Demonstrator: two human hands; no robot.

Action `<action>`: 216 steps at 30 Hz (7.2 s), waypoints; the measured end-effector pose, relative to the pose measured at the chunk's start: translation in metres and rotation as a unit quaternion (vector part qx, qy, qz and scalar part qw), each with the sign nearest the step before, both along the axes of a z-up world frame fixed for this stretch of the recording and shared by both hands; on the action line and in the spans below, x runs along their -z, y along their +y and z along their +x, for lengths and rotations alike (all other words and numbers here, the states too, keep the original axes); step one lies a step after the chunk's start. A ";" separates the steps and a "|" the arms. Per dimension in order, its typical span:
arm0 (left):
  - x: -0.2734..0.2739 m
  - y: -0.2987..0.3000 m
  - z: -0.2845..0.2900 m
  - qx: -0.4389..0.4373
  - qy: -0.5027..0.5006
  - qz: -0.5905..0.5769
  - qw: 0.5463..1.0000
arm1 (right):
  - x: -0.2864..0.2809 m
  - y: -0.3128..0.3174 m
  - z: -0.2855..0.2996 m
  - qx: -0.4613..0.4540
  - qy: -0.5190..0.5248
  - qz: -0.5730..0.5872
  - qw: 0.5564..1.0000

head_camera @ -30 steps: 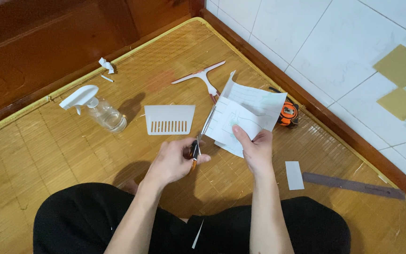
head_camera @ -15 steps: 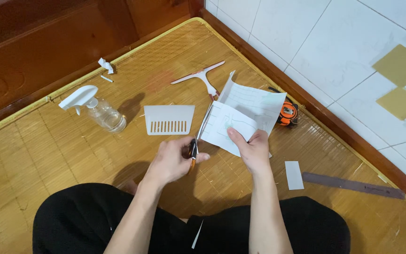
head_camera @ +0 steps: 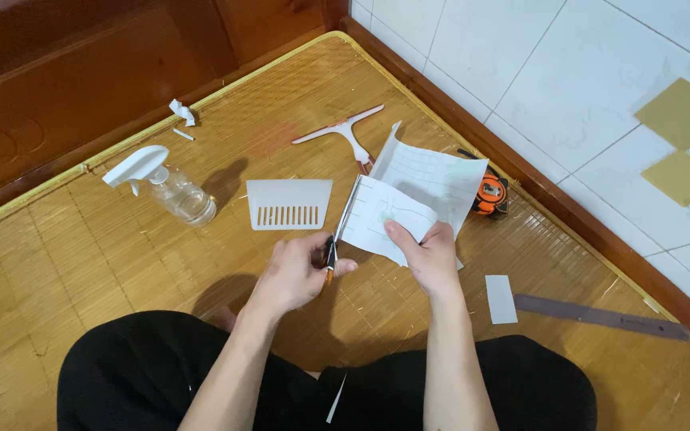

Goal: Cutting out templates from a printed paper sheet using scissors

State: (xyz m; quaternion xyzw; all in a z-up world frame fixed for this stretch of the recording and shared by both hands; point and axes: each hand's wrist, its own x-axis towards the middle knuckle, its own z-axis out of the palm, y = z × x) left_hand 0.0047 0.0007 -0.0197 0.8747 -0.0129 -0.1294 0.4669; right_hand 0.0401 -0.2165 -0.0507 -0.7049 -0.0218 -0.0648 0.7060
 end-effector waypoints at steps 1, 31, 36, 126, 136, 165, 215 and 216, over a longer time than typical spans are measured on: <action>-0.005 -0.002 -0.001 0.000 0.000 0.000 1.000 | 0.002 -0.001 0.000 0.000 0.000 0.000 1.000; 0.051 0.004 0.017 -0.025 0.165 0.025 0.986 | 0.091 0.018 0.017 -0.028 0.192 0.118 0.974; 0.048 0.003 0.008 -0.037 0.230 -0.052 0.971 | 0.100 0.024 0.012 -0.025 0.272 0.137 0.952; 0.089 0.040 0.032 0.094 0.111 0.336 0.931 | 0.116 0.056 -0.012 -0.134 -0.024 -0.642 0.755; 0.144 0.018 0.073 0.026 0.051 0.259 0.964 | 0.167 0.049 0.019 -0.141 -0.025 -0.549 0.823; 0.197 0.002 0.083 -0.001 0.060 0.315 0.947 | 0.193 0.066 0.009 -0.116 -0.036 -0.590 0.799; 0.107 -0.018 -0.001 -0.129 0.033 -0.228 0.965 | 0.139 0.048 -0.012 -0.130 0.229 0.261 0.929; 0.111 -0.017 0.001 -0.106 0.021 -0.119 0.987 | 0.140 0.045 -0.012 -0.120 0.239 0.264 0.927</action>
